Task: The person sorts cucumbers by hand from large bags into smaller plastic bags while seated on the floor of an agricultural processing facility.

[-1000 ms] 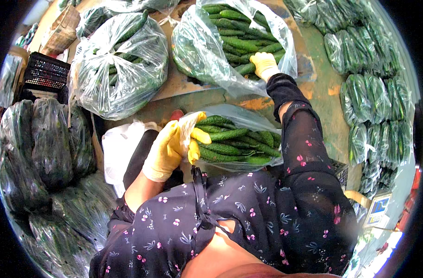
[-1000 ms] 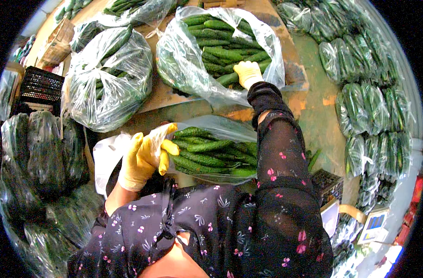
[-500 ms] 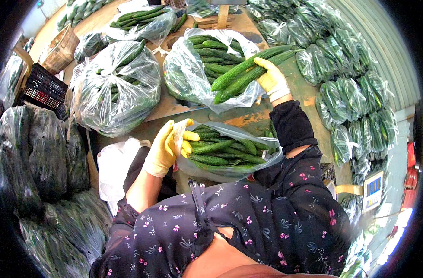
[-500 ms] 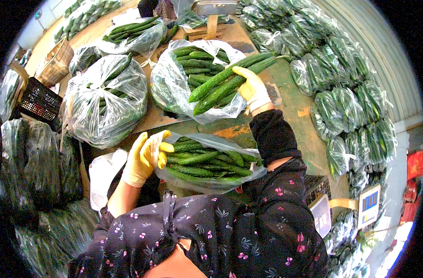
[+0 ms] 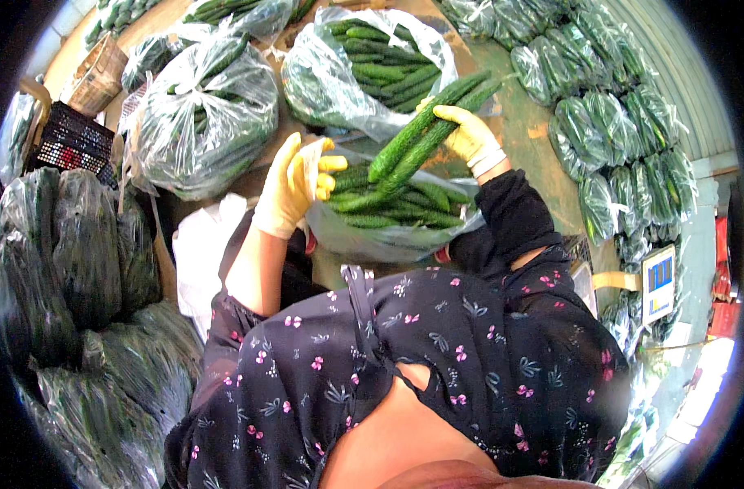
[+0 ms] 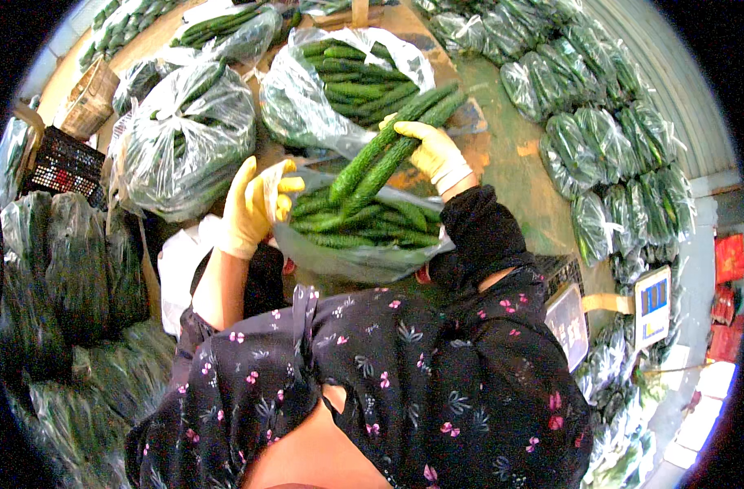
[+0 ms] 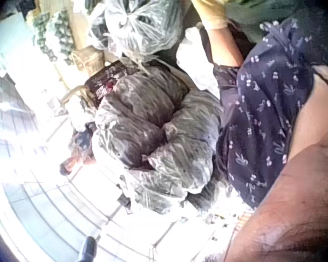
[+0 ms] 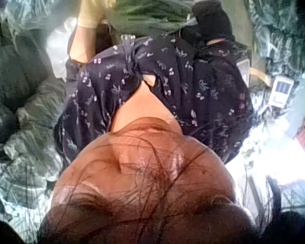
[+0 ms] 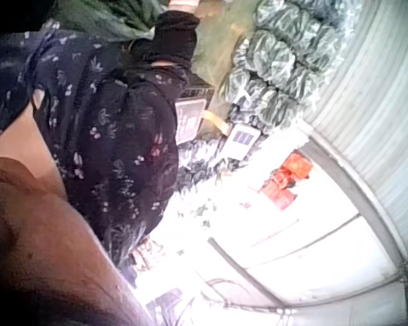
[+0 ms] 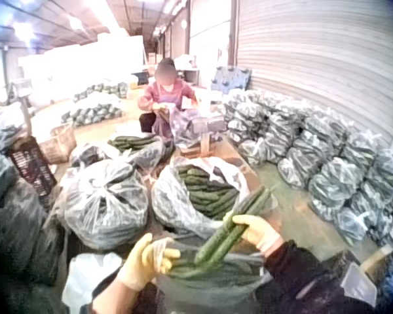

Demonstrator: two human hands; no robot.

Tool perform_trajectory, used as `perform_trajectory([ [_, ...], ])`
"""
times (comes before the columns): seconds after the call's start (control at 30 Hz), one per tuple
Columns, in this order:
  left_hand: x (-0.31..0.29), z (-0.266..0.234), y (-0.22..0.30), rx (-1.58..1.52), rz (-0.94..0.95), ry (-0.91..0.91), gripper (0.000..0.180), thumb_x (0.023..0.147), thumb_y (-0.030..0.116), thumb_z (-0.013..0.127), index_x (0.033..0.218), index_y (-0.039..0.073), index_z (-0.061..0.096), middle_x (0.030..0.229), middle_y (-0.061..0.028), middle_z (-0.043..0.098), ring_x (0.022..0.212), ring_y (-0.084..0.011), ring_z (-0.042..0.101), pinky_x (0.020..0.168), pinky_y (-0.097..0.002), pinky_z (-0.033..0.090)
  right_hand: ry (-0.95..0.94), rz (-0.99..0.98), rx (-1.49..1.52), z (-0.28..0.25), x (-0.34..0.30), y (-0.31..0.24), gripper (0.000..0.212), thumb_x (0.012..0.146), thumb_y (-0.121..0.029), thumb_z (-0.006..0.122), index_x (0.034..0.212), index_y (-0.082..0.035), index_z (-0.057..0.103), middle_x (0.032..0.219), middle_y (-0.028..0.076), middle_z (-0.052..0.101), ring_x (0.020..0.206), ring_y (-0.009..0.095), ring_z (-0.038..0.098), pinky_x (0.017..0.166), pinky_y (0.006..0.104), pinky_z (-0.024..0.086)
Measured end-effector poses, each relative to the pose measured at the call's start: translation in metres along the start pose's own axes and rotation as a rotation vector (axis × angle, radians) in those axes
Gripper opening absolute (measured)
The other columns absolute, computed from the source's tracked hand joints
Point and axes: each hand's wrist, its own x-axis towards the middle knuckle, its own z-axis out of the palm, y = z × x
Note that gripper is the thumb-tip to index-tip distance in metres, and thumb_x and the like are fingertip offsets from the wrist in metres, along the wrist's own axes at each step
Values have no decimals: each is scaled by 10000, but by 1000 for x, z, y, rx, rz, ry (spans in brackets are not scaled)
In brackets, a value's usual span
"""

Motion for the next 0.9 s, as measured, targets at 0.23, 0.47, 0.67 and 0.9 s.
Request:
perform_trajectory([
  [0.23,3,-3,-3,1,3,-64,717,939,613,408,1297,-1,503,1047,-163,683,655,-181,644,551,-264,499,-110,14,-1443,25,-43,48,466,713,-291,758,1077,-23,642,970,173,685,929,268,656,868,345,492],
  [0.47,-3,4,-4,71,53,-10,660,958,569,398,1290,10,514,1042,-150,681,669,-174,635,575,-280,495,174,77,21,21,-37,-11,221,852,-138,666,1045,-46,610,878,71,620,853,229,616,806,495,530],
  [0.67,5,20,-12,326,-40,50,737,893,502,569,1470,143,282,1163,-164,618,769,-217,635,641,-342,539,82,16,84,21,-38,-31,259,877,-176,669,1090,-46,603,988,103,634,986,299,611,871,542,502],
  [0.9,-3,39,-19,484,-11,-103,770,862,407,637,1457,49,305,1138,-89,618,759,-131,597,661,-260,497,300,43,32,37,-37,-15,261,894,-311,692,1049,-114,619,970,55,630,946,245,609,834,482,525],
])
